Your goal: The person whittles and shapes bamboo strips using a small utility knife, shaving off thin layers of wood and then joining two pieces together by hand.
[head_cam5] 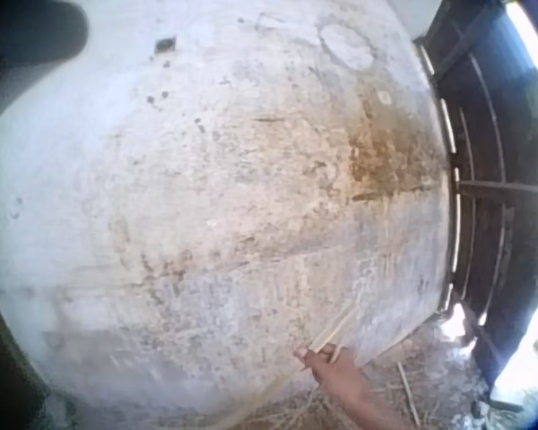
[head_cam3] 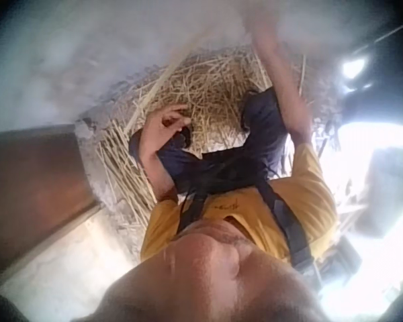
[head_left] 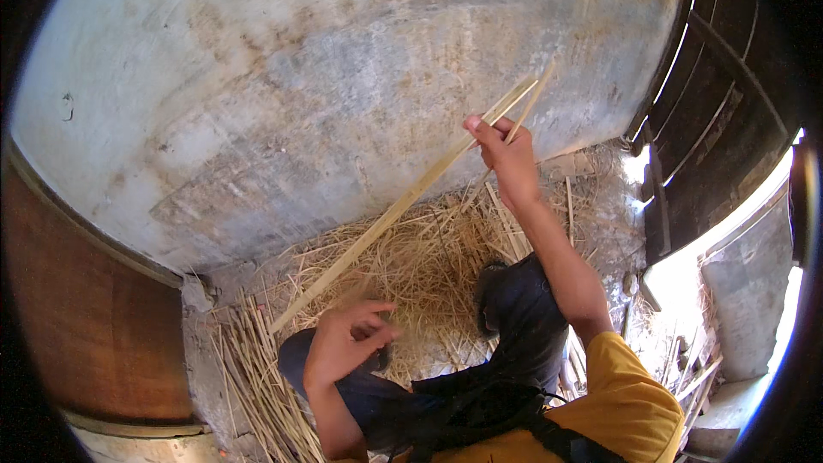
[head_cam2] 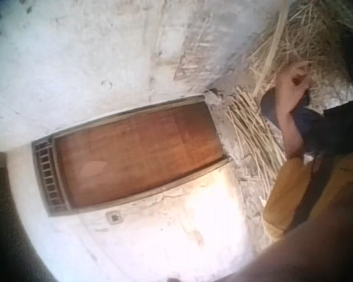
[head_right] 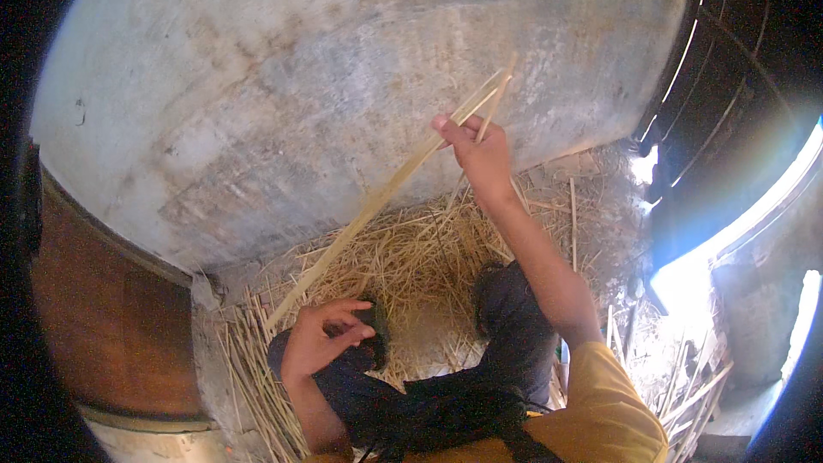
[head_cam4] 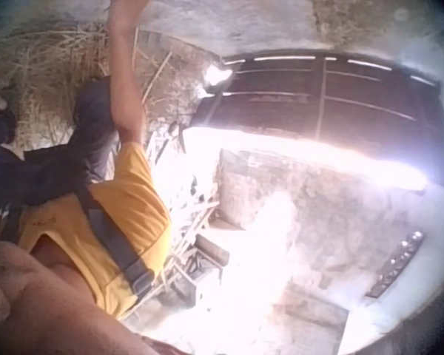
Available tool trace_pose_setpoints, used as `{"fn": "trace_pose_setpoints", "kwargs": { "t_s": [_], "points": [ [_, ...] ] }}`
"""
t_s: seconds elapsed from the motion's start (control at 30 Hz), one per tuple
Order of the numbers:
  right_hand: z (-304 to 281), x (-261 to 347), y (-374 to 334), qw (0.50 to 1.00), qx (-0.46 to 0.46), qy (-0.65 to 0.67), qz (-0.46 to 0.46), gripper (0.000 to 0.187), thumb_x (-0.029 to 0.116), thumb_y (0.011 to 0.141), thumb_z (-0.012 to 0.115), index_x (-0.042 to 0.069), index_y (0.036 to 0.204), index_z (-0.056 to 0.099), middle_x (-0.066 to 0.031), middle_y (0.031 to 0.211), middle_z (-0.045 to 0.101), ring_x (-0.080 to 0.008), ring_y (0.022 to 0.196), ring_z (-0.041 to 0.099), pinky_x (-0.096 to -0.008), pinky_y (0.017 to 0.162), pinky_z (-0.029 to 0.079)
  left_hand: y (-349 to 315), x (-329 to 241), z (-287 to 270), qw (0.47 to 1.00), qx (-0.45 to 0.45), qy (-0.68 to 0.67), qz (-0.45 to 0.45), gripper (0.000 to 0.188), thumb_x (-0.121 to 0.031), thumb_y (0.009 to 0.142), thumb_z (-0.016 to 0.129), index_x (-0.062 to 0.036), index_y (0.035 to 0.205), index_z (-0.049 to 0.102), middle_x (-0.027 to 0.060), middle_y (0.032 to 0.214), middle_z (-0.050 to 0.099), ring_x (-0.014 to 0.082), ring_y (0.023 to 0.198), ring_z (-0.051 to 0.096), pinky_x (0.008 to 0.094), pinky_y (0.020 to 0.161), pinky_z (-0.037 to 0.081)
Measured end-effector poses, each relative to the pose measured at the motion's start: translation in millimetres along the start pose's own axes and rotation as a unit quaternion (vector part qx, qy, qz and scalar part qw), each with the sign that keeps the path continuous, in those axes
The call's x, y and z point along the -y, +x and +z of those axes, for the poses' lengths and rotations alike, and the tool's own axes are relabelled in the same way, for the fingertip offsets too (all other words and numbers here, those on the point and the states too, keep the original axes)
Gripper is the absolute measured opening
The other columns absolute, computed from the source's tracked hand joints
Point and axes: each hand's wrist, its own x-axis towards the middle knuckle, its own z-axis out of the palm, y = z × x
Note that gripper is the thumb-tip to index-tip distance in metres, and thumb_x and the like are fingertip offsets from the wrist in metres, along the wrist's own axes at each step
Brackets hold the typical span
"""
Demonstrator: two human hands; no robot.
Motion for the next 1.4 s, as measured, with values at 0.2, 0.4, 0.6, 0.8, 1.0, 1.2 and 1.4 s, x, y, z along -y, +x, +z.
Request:
{"fn": "trace_pose_setpoints", "kwargs": {
  "t_s": [0.2,0.4,0.6,0.8,1.0,1.2,1.4],
  "points": [
    [12,4,-31,0.997,0.066,-0.03,0.002,0.029,0.03,0.093,0.077,0.002,0.099,0.075,0.0031,0.072,0.06,-0.0045,0.064,0.047,-0.0245,0.06,0.034,35,-74,28,0.793,-0.394,0.358,0.295,0.046,-0.013,0.082,0.084,-0.0012,0.122,0.064,0.0121,0.096,0.073,0.0297,0.079,0.069,0.0394,0.073,0.055],
    [17,9,-41,0.994,0.106,-0.014,0.015,0.033,0.029,0.094,0.076,-0.002,0.107,0.075,-0.0046,0.087,0.073,-0.0103,0.083,0.065,-0.027,0.078,0.051,81,-63,17,0.894,-0.268,0.276,0.231,0.035,-0.014,0.093,0.073,0.0005,0.123,0.063,0.0192,0.098,0.072,0.0366,0.082,0.068,0.0424,0.077,0.053],
    [8,12,-38,0.984,0.175,0.016,-0.019,0.031,0.026,0.094,0.076,0.003,0.115,0.073,0.0006,0.087,0.07,-0.006,0.075,0.055,-0.0243,0.069,0.042,86,-50,16,0.909,-0.253,0.184,0.275,0.029,-0.013,0.099,0.066,0.0,0.125,0.066,0.0161,0.088,0.07,0.0218,0.072,0.061,0.0341,0.072,0.049],
    [3,8,-37,0.978,0.203,0.033,-0.039,0.032,0.021,0.092,0.078,0.003,0.117,0.071,-0.0016,0.1,0.072,-0.0081,0.085,0.061,-0.0253,0.074,0.046,84,-55,12,0.915,-0.229,0.192,0.27,0.038,-0.012,0.099,0.065,-0.0017,0.135,0.062,0.021,0.105,0.073,0.0328,0.087,0.07,0.0395,0.081,0.053],
    [1,4,-35,0.968,0.238,0.069,-0.023,0.028,0.018,0.092,0.078,0.001,0.113,0.07,-0.0064,0.107,0.074,-0.0133,0.097,0.07,-0.0293,0.086,0.055,86,-44,6,0.964,-0.12,0.12,0.205,0.041,-0.029,0.11,0.047,-0.0015,0.139,0.058,0.0087,0.074,0.064,0.018,0.065,0.058,0.0333,0.068,0.049],
    [4,6,-40,0.969,0.243,0.049,-0.019,0.029,0.014,0.092,0.077,-0.001,0.115,0.069,-0.0057,0.104,0.073,-0.0123,0.09,0.07,-0.0273,0.079,0.056,87,-33,10,0.977,-0.105,-0.016,0.187,0.033,-0.036,0.112,0.041,-0.0051,0.114,0.054,0.0015,0.069,0.059,0.0079,0.057,0.047,0.0262,0.055,0.038],
    [12,13,-49,0.977,0.206,0.054,-0.024,0.031,0.023,0.09,0.081,0.003,0.111,0.069,0.0006,0.091,0.072,-0.0033,0.075,0.059,-0.0215,0.064,0.044,87,-29,8,0.978,-0.066,-0.099,0.173,0.034,-0.038,0.112,0.041,-0.0065,0.106,0.05,-0.0004,0.067,0.052,0.006,0.056,0.042,0.0246,0.053,0.035]
  ]
}}
